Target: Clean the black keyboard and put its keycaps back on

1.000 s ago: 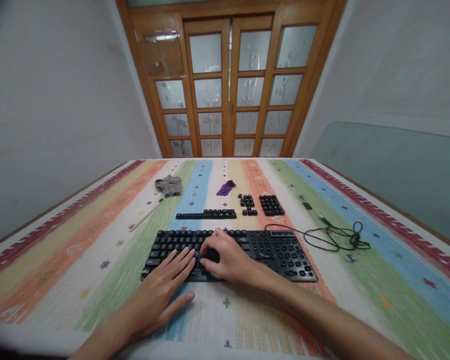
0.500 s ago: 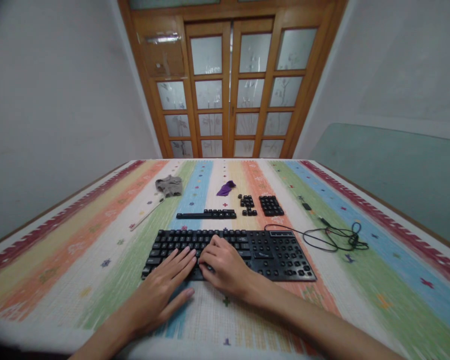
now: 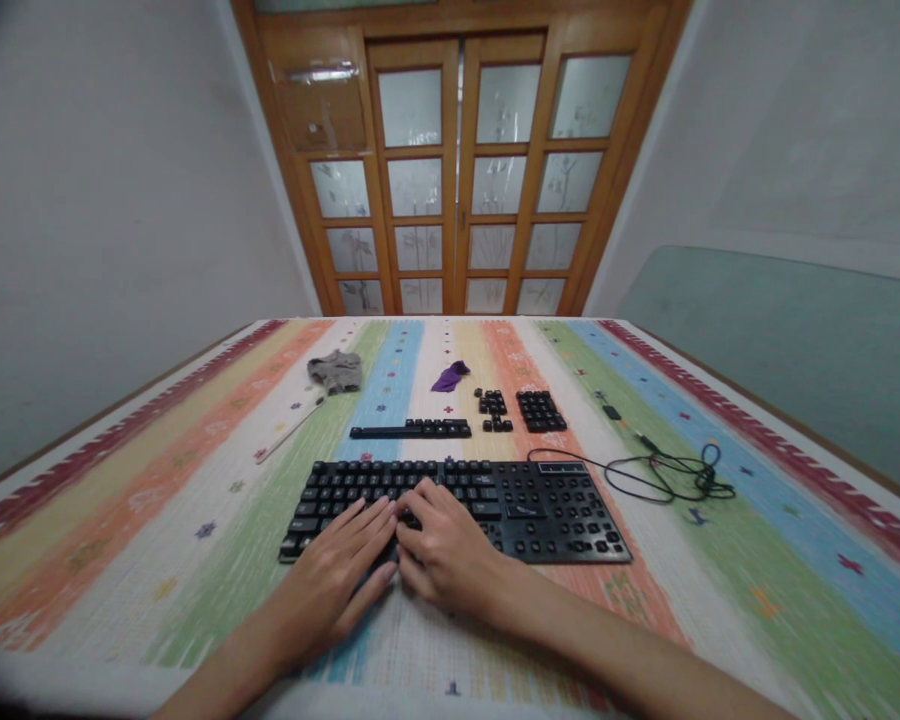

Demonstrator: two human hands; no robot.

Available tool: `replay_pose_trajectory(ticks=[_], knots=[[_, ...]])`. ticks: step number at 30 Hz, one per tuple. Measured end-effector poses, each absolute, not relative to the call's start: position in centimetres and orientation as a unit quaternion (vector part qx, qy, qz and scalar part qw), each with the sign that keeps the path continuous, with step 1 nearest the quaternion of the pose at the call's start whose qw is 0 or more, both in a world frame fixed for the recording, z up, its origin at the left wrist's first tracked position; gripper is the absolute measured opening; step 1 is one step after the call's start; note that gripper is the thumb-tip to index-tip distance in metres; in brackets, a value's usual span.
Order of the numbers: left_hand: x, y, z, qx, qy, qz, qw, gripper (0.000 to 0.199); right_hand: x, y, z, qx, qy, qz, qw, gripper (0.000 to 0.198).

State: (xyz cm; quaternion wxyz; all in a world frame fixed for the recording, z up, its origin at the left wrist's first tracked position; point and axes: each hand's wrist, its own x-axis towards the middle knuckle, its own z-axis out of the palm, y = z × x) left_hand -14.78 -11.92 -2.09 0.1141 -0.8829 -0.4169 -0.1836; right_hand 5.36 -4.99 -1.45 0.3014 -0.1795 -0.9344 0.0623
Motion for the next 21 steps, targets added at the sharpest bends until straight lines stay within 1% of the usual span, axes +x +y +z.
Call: replay_pose_trajectory(ticks=[5, 8, 11, 13, 15, 17, 19, 21], knots=[[-14.3, -11.7, -2.4, -0.881, -0.411, -0.178, 0.153, 0.037, 5.0, -4.6, -1.8, -0.199, -0.92, 0.096, 0.322, 0.018], [-14.1, -11.7, -2.7, -0.88, -0.408, -0.178, 0.165, 0.038, 4.8, -4.8, -2.1, -0.203, -0.923, 0.084, 0.316, 0.013], [-14.2, -11.8, -2.8, -0.88, -0.41, -0.182, 0.157, 0.039, 4.8, -4.9, -1.7, -0.206, -0.928, 0.08, 0.301, 0.012], [-14.2, -11.9, -2.8, -0.88, -0.415, -0.186, 0.141, 0.04, 4.9, -4.4, -1.0, -0.197, -0.932, 0.102, 0.288, 0.015], [-14.3, -12.0, -2.8, -0.879, -0.419, -0.188, 0.127, 0.042, 5.0, -3.3, 0.0, -0.183, -0.933, 0.136, 0.277, 0.016], [-14.5, -12.1, -2.7, -0.878, -0.424, -0.188, 0.122, 0.044, 5.0, -1.5, 0.9, -0.184, -0.927, 0.163, 0.284, 0.015], [-14.5, -12.3, -2.6, -0.877, -0.429, -0.179, 0.122, 0.046, 4.8, 0.8, 1.5, -0.214, -0.912, 0.168, 0.307, 0.013], [-14.6, -12.4, -2.6, -0.876, -0.435, -0.171, 0.119, 0.049, 4.3, 3.3, 1.7, -0.256, -0.903, 0.15, 0.31, 0.012]])
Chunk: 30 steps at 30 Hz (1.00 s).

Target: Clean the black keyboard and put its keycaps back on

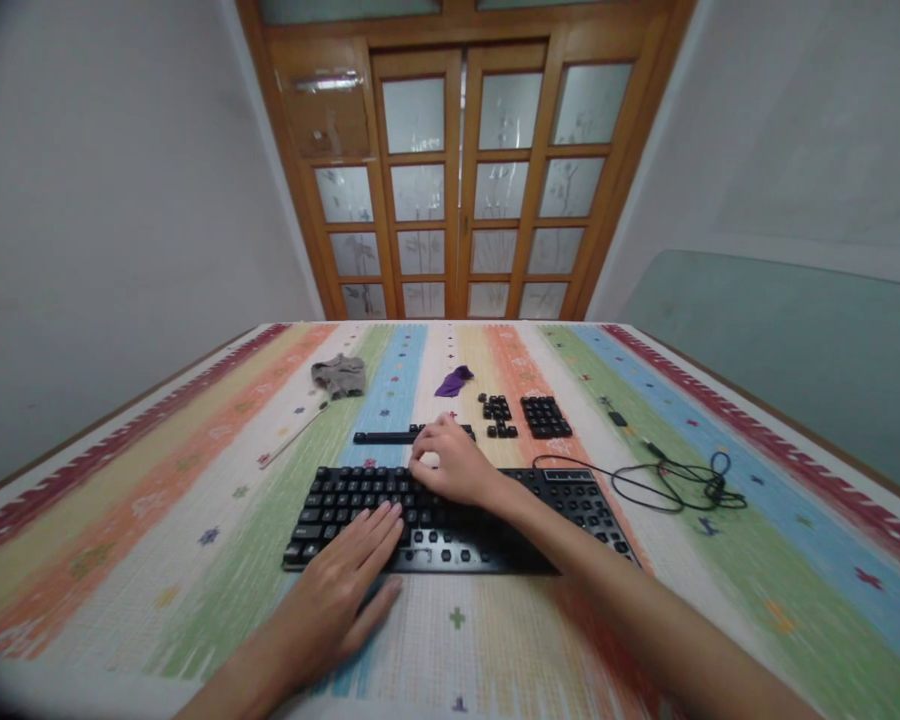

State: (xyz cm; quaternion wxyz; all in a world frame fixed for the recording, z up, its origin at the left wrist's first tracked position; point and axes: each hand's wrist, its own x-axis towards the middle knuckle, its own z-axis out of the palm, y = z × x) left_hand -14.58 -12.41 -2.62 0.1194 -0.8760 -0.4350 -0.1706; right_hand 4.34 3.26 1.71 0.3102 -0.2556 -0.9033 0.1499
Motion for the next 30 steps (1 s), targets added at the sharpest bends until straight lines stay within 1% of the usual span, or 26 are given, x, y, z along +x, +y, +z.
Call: replay_pose_trajectory(ticks=[3, 6, 16, 22, 30], knots=[[-14.6, -12.4, -2.7, -0.873, -0.448, -0.157, 0.111, 0.054, 3.5, 6.5, 1.5, -0.321, -0.901, 0.118, 0.268, 0.012], [-14.7, -12.3, -2.8, -0.874, -0.454, -0.14, 0.106, 0.056, 2.5, 8.8, 1.0, -0.357, -0.895, 0.103, 0.245, 0.012], [-14.8, -12.3, -2.9, -0.874, -0.453, -0.146, 0.1, 0.054, 0.7, 11.6, -0.4, -0.374, -0.898, 0.111, 0.202, 0.013], [-14.8, -12.1, -3.1, -0.877, -0.449, -0.137, 0.104, 0.05, 0.2, 11.5, -0.5, -0.374, -0.895, 0.124, 0.208, 0.011], [-14.8, -12.2, -2.9, -0.875, -0.45, -0.139, 0.112, 0.052, 1.0, 9.2, 1.5, -0.36, -0.885, 0.125, 0.267, 0.008]])
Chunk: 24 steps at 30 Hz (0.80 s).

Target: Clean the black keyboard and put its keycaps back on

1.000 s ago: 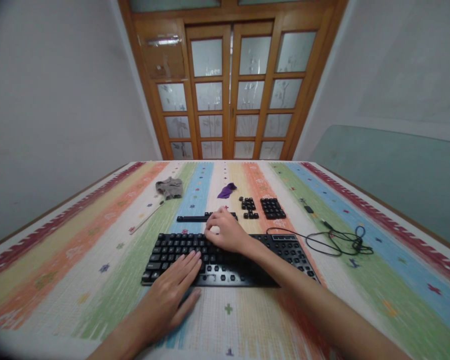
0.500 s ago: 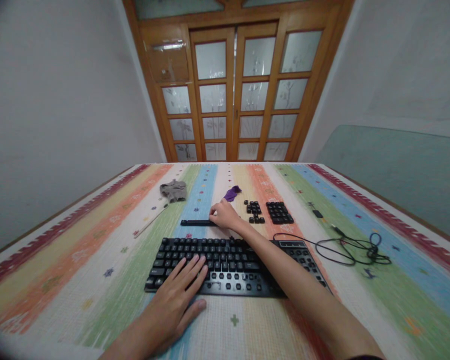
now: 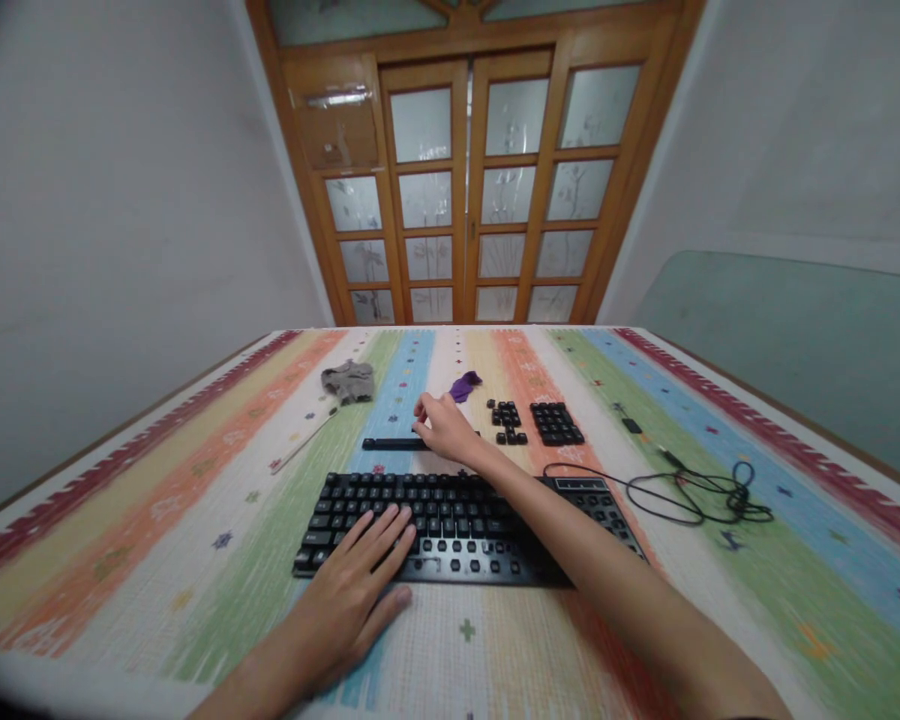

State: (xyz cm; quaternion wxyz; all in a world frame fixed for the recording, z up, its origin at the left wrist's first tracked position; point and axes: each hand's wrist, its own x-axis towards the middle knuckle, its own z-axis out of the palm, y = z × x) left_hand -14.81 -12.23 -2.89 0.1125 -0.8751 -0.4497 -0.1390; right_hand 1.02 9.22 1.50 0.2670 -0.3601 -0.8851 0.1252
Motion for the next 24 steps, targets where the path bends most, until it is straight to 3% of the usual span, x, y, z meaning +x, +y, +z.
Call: replay_pose_trajectory(ticks=[5, 12, 20, 24], knots=[[-14.9, -12.2, -2.6, -0.875, -0.45, -0.14, 0.113, 0.055, 3.6, 4.9, 2.7, -0.297, -0.883, 0.18, 0.316, 0.008], [-14.9, -12.0, -2.2, -0.882, -0.432, -0.142, 0.127, 0.051, 6.8, -2.1, 1.4, -0.28, -0.881, 0.249, 0.29, 0.009], [-14.9, -11.8, -2.7, -0.886, -0.424, -0.135, 0.129, 0.048, 7.2, -4.4, -1.8, -0.254, -0.896, 0.224, 0.287, 0.003], [-15.0, -11.9, -3.2, -0.888, -0.416, -0.138, 0.14, 0.049, 6.9, -4.6, -2.2, -0.244, -0.897, 0.198, 0.311, 0.009]])
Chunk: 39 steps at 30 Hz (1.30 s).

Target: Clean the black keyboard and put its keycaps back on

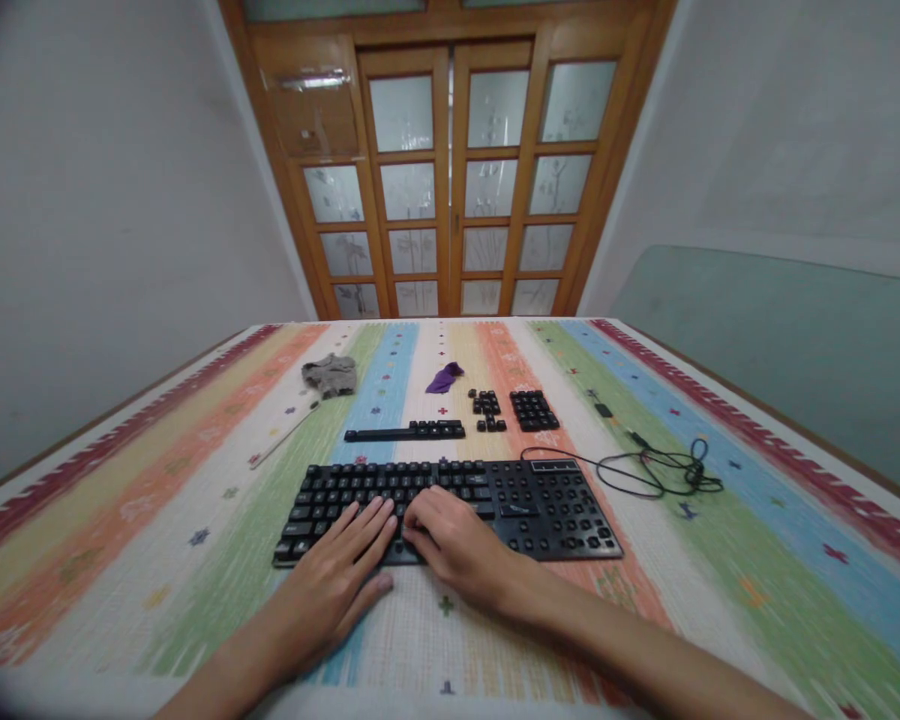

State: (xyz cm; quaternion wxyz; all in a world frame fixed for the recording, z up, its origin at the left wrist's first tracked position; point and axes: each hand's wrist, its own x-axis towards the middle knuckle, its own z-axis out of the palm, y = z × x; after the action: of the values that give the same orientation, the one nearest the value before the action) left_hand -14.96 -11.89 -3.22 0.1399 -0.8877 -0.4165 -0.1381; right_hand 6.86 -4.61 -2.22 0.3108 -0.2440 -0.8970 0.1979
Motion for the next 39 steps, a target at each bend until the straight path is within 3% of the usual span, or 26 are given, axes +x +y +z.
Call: replay_pose_trajectory(ticks=[11, 17, 28, 39], knots=[[-15.5, -12.0, -2.5, -0.893, -0.416, -0.138, 0.101, 0.055, 6.6, -4.8, -2.4, -0.245, -0.886, 0.189, 0.345, 0.011], [-15.3, -12.1, -1.9, -0.893, -0.407, -0.159, 0.107, 0.048, 6.7, -4.9, -2.4, -0.249, -0.885, 0.178, 0.35, 0.013], [-13.8, -11.4, -1.5, -0.892, -0.383, -0.208, 0.121, 0.038, 6.8, -4.8, -2.9, -0.2, -0.916, 0.043, 0.346, 0.025], [-13.5, -11.3, -2.2, -0.888, -0.388, -0.216, 0.122, 0.036, 7.0, -4.1, -2.0, -0.196, -0.915, 0.1, 0.338, 0.021]])
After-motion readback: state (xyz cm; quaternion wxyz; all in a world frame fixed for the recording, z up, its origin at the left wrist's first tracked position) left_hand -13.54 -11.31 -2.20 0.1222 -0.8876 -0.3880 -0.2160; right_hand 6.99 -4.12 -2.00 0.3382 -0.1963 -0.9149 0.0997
